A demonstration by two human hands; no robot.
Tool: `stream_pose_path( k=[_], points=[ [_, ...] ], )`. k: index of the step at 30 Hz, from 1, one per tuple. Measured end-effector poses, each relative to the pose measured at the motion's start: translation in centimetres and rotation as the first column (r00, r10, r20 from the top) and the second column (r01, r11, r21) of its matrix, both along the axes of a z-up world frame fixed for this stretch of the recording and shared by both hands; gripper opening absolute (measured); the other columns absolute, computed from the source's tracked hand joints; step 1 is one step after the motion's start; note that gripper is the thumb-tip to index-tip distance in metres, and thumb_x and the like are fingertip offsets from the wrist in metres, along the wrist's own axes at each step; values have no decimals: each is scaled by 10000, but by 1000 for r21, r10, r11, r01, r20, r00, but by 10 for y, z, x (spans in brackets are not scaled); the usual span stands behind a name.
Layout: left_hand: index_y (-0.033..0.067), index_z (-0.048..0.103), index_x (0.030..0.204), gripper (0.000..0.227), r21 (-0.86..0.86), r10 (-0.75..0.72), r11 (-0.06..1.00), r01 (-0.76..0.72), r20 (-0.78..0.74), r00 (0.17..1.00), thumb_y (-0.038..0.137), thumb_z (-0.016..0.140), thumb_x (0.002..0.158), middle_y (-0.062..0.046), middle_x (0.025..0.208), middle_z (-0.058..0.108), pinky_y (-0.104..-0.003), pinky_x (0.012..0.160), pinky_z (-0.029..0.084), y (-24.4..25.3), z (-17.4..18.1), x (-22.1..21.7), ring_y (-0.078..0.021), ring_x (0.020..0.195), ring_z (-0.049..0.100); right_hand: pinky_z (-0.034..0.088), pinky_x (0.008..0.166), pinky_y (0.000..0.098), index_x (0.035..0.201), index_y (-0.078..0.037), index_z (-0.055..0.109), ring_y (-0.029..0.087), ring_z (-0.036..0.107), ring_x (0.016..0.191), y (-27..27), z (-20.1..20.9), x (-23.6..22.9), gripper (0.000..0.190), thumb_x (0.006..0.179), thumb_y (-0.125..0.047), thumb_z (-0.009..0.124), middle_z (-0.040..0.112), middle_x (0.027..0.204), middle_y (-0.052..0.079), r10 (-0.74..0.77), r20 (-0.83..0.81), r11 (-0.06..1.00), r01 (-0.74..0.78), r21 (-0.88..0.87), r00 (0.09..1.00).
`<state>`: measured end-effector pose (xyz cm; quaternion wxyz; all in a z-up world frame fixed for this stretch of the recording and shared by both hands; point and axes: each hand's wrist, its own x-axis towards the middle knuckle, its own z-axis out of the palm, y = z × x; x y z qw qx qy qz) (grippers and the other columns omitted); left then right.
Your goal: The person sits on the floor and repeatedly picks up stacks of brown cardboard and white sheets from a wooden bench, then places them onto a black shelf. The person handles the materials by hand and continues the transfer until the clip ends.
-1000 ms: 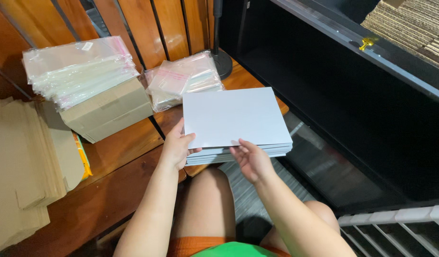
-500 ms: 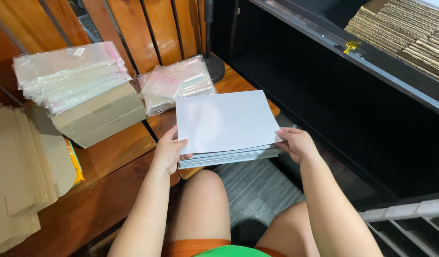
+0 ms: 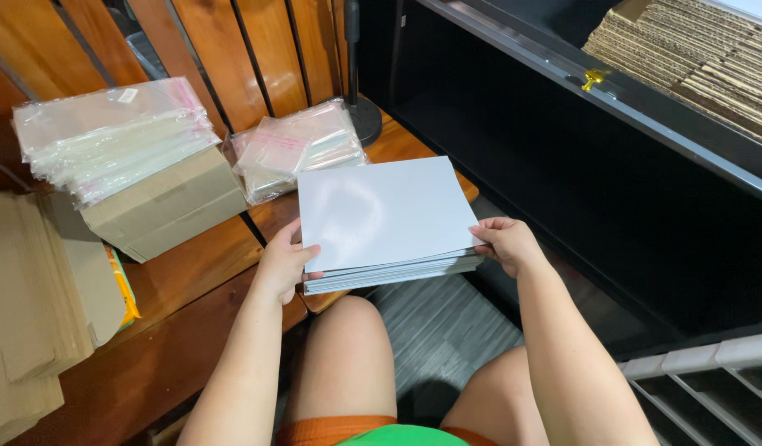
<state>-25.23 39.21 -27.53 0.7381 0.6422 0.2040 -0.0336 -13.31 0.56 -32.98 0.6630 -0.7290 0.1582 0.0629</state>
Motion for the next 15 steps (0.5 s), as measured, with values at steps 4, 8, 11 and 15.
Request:
stream_pose_path(
  k=[4,8,11,15],
  points=[
    [112,299,1640,799,19,-11,1000,11,-1,1000,11,675,942,-351,1349,602,-478,725,662,2,-5,2,-437,1280,599,671,667,285,1011,-2,734,204,731,722,-2,-10,6,185,874,-84,827,736,867,140,-7,22,1000,7,-12,1000],
    [118,308,1641,799,35,-12,999,13,-26,1000,20,682,943,-342,1346,607,-465,749,658,-1,-2,2,-415,1305,581,664,647,272,982,-11,725,200,721,704,0,-10,7,146,879,-71,809,724,849,126,-18,10,1000,18,-23,1000],
    [124,305,1643,801,48,-10,999,12,-47,999,25,684,944,-339,1349,608,-475,767,655,-3,2,1,-410,1311,577,665,648,281,970,-10,723,209,725,709,0,-12,8,143,871,-62,812,728,856,132,-27,11,1000,27,-10,1000],
    [130,309,1641,793,76,-6,997,11,-76,997,27,682,949,-343,1345,608,-496,778,652,-5,9,1,-415,1314,573,661,652,286,968,-2,724,208,724,715,1,-7,5,152,864,-60,819,734,863,137,-27,8,1000,27,-4,1000]
  ],
)
